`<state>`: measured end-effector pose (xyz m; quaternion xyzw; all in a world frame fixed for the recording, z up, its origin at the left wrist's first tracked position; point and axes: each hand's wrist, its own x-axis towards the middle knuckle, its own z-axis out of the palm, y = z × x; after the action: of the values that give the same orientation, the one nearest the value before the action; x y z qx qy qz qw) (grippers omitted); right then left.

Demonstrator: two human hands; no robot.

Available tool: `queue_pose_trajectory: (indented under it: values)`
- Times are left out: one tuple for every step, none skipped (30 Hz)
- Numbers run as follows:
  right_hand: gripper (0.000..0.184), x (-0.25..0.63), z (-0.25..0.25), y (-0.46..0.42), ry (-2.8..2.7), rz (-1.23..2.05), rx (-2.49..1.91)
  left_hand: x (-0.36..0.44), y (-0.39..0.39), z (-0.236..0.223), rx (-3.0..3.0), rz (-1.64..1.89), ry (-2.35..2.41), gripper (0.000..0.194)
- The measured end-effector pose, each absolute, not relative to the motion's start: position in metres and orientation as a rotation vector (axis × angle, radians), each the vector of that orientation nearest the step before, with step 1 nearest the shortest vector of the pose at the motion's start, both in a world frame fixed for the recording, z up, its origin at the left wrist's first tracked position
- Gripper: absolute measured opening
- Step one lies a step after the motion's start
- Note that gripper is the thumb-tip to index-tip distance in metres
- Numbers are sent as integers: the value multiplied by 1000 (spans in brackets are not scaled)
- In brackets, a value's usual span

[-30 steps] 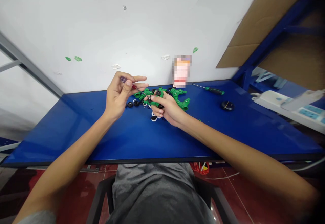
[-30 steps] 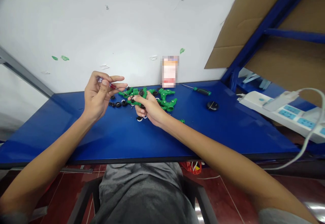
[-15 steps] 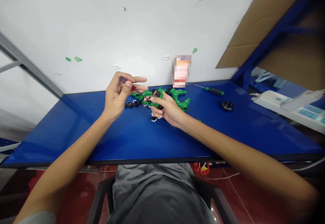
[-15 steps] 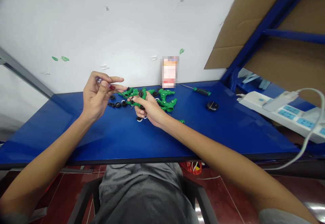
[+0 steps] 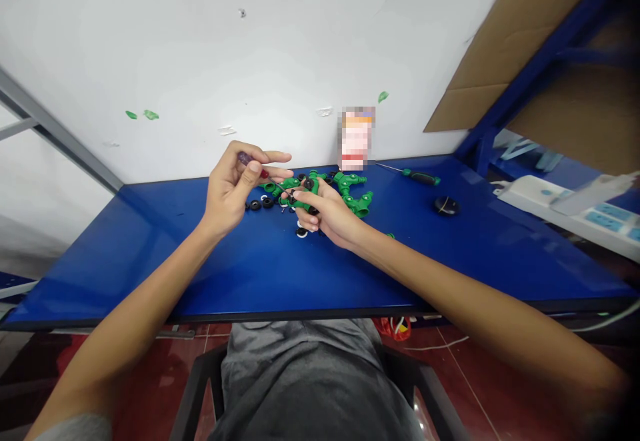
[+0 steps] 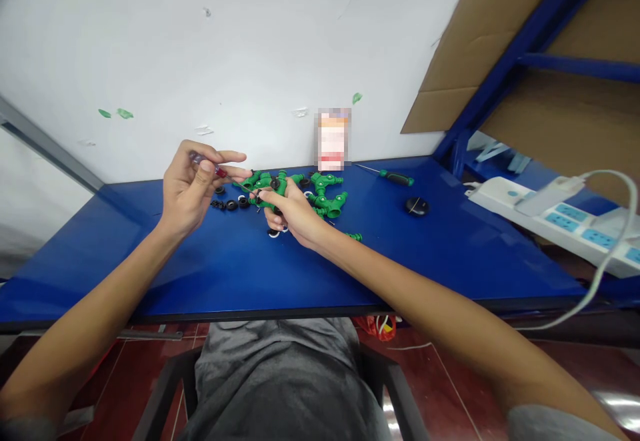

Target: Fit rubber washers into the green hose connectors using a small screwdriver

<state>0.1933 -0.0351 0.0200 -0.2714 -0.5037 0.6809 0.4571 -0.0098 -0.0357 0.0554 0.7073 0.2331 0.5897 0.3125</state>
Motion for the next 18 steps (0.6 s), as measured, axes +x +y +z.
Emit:
queue_pose_trajectory:
  values:
    - [43,193,19,-35,-1246,1670,-676,-11,-36,57,1910,1548,615,39]
    - [44,193,18,-35,-1248,1659,-687,-13,-36,58,1975,1543,625,39]
    - [46,192,17,-34,-1247,1649,-700,-15,-36,60,2056,1542,648,39]
    - [48,192,16,-34,-1244,1640,-712,-18,-36,62,2140,1548,682,39]
    - [49,192,15,-33,-1242,1633,-721,-20,-36,64,2217,1555,720,38]
    - [50,192,14,-33,-1241,1627,-728,-22,-37,65,2276,1567,753,37]
    - [50,192,13,-32,-1243,1623,-733,-24,-37,66,2311,1585,781,35]
    - [49,192,12,-32,-1249,1620,-736,-25,-37,67,2324,1616,806,33]
    - [49,192,12,-31,-1256,1615,-736,-26,-38,67,2329,1648,829,30]
    - [49,193,12,-31,-1262,1607,-736,-26,-38,66,2336,1672,851,27]
    - [49,193,12,-31,-1266,1598,-738,-26,-39,66,2346,1684,876,24]
    - [50,193,12,-30,-1269,1587,-741,-26,-39,66,2358,1681,900,22]
    - [51,193,12,-30,-1270,1579,-744,-27,-40,66,2372,1664,915,20]
    - [52,194,12,-29,-1268,1573,-747,-27,-40,66,2390,1636,916,20]
    - [53,194,12,-29,-1264,1569,-751,-28,-41,67,2412,1599,908,19]
    - [53,195,12,-28,-1259,1567,-758,-29,-41,69,2440,1557,893,19]
    - [53,195,12,-27,-1253,1562,-765,-30,-42,71,2469,1510,875,18]
    - [53,196,13,-26,-1246,1555,-772,-31,-42,73,2496,1460,859,19]
